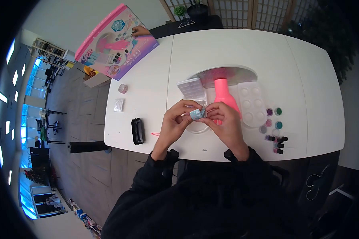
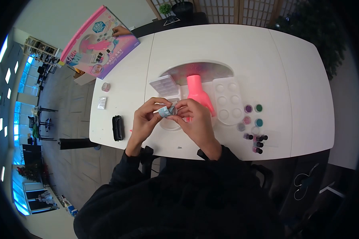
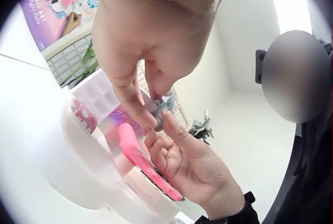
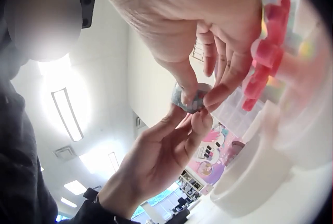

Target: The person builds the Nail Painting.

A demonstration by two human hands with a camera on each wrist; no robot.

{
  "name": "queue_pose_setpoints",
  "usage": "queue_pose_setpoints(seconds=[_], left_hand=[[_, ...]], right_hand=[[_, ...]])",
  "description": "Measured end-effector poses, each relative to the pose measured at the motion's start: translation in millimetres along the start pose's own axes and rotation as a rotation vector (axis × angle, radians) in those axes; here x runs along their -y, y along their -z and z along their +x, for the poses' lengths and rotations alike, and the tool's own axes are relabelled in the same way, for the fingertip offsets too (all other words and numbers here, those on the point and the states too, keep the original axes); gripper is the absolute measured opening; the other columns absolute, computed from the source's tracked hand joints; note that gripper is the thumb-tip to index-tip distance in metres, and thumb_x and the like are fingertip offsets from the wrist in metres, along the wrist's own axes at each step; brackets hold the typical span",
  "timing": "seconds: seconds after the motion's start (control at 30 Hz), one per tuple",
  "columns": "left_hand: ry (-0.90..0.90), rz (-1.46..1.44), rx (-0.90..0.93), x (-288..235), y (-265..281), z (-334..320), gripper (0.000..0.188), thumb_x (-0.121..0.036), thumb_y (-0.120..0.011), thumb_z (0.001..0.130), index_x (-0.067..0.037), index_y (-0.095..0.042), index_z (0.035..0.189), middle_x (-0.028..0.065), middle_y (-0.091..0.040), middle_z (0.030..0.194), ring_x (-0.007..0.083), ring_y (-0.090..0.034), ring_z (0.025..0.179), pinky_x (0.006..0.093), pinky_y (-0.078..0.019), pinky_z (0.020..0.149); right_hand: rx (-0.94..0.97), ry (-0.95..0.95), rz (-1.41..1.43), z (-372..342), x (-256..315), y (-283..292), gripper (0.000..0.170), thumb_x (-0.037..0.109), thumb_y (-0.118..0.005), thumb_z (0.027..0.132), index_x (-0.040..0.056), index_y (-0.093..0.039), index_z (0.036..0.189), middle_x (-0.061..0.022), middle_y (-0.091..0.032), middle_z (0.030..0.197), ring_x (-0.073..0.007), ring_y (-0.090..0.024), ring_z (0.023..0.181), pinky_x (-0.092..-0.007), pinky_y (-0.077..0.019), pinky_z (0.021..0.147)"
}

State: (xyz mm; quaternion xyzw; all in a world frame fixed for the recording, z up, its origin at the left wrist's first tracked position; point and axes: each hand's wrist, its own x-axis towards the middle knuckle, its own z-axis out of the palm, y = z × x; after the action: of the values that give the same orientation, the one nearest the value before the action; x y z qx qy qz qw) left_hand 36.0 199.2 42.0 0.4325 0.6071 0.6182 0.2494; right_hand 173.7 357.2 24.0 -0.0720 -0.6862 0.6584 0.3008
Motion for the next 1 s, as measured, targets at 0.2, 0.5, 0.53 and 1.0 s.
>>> queue_pose_setpoints(seconds=[0.2,0.5,0.53,1.0], left_hand=[[0.091,-0.139,-0.019,12.3,1.1,-12.6,0.019,0.003,-0.077,0.097,0.008,-0.074,0.115,0.0125,-0.065,0.128,0.0215,-0.071,0.115,0.0326,-0.0653,0.091],[0.197,-0.089,-0.058,10.9,1.7,-13.6,0.027,0.007,-0.077,0.095,0.005,-0.075,0.121,0.0100,-0.064,0.122,0.0174,-0.072,0.108,0.0283,-0.0664,0.081],[0.088,-0.025,-0.019,10.0,1.2,-12.3,0.032,0.008,-0.077,0.094,0.003,-0.075,0.125,0.0088,-0.064,0.121,0.0163,-0.071,0.106,0.0273,-0.0662,0.081],[-0.100,0.642,-0.032,11.1,-10.9,3.1,0.032,-0.003,-0.086,0.086,-0.002,-0.079,0.117,0.0091,-0.072,0.112,0.0228,-0.068,0.094,0.0351,-0.0589,0.076]], right_hand=[[0.060,-0.102,-0.147,0.8,0.0,5.9,0.031,0.002,-0.090,0.085,-0.0035,-0.072,0.110,-0.0116,-0.076,0.102,-0.0154,-0.076,0.088,-0.0270,-0.0630,0.074],[0.104,-0.134,-0.186,-3.0,-1.0,-4.7,0.043,0.004,-0.092,0.083,-0.0007,-0.067,0.117,-0.0120,-0.076,0.099,-0.0195,-0.077,0.082,-0.0295,-0.0628,0.072],[0.081,-0.121,-0.167,-3.4,-2.4,-4.9,0.048,0.002,-0.091,0.083,0.0002,-0.065,0.123,-0.0122,-0.075,0.099,-0.0201,-0.077,0.085,-0.0299,-0.0632,0.073],[0.094,0.004,-0.260,-6.9,0.9,18.1,0.053,-0.016,-0.071,0.089,0.0000,-0.058,0.138,-0.0171,-0.073,0.117,-0.0254,-0.078,0.097,-0.0345,-0.0649,0.085]])
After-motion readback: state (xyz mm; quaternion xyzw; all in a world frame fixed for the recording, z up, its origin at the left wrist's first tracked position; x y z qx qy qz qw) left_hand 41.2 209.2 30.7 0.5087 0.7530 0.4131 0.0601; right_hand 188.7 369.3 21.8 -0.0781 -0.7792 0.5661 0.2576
